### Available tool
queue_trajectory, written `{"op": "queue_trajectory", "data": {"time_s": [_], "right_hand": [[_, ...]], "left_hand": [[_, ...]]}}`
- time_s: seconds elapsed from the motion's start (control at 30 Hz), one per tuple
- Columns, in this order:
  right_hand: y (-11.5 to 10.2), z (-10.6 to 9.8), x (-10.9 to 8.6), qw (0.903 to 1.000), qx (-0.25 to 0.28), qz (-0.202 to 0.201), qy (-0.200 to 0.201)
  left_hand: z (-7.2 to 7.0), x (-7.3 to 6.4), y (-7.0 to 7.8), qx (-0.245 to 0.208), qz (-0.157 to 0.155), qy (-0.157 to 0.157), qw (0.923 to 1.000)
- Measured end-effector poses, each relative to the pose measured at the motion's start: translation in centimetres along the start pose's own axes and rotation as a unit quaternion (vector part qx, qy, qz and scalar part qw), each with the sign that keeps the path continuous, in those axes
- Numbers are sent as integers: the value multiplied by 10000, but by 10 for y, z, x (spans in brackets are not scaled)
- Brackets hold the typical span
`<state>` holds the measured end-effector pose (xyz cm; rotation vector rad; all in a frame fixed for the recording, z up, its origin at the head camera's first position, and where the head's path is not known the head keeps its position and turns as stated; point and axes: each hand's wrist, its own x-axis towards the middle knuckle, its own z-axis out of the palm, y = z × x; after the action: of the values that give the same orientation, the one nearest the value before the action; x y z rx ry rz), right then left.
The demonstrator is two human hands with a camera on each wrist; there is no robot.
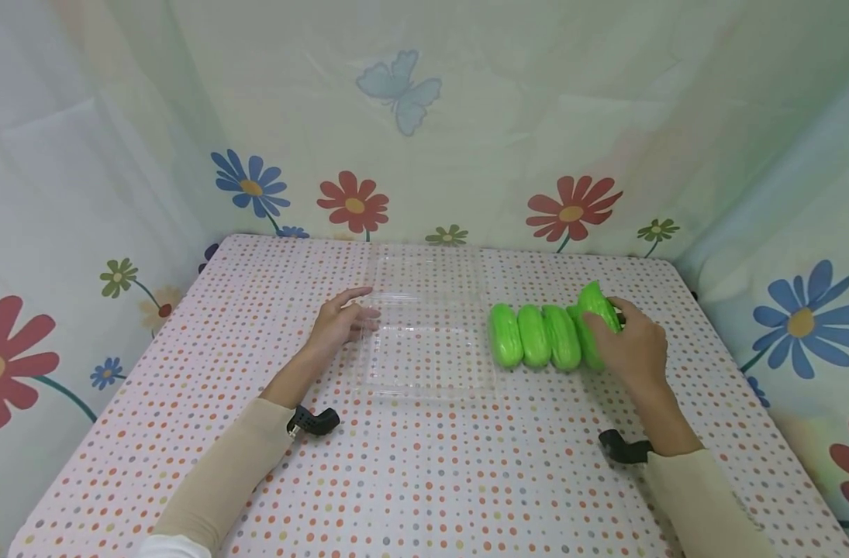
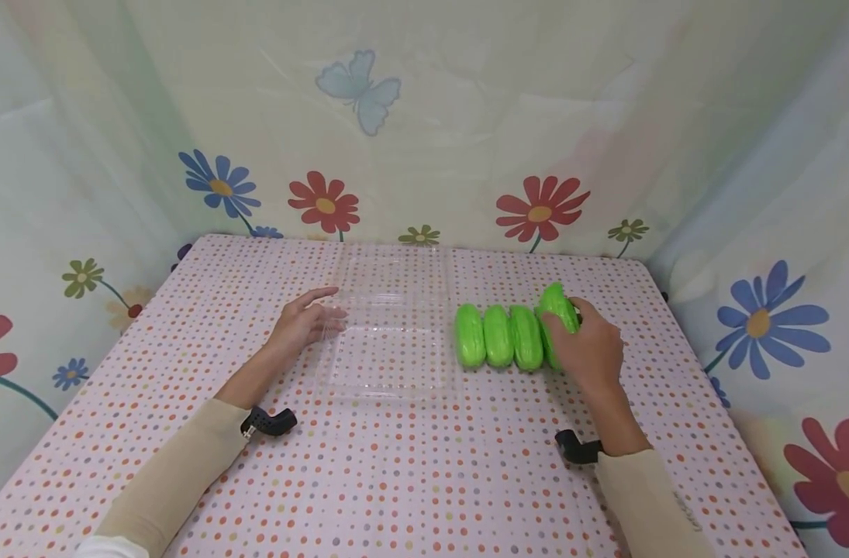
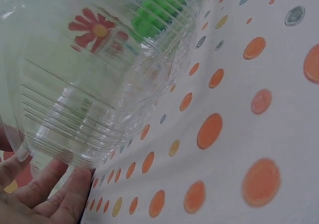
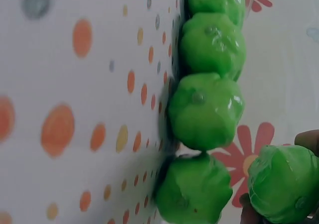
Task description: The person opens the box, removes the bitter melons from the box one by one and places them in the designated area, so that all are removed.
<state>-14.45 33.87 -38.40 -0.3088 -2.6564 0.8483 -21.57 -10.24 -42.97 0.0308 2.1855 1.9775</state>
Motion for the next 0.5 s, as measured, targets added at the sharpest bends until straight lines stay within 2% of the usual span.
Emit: {"op": "queue_trajectory", "data": {"time_s": [0.33, 0.5], "right_hand": [[22, -5, 10, 9991, -52, 389, -153], [28, -7, 12, 9982, -102, 564, -169]], "left_hand": [[-1, 1, 0, 112, 194, -35, 9997], [0, 1, 0, 102, 127, -4, 9999]]}}
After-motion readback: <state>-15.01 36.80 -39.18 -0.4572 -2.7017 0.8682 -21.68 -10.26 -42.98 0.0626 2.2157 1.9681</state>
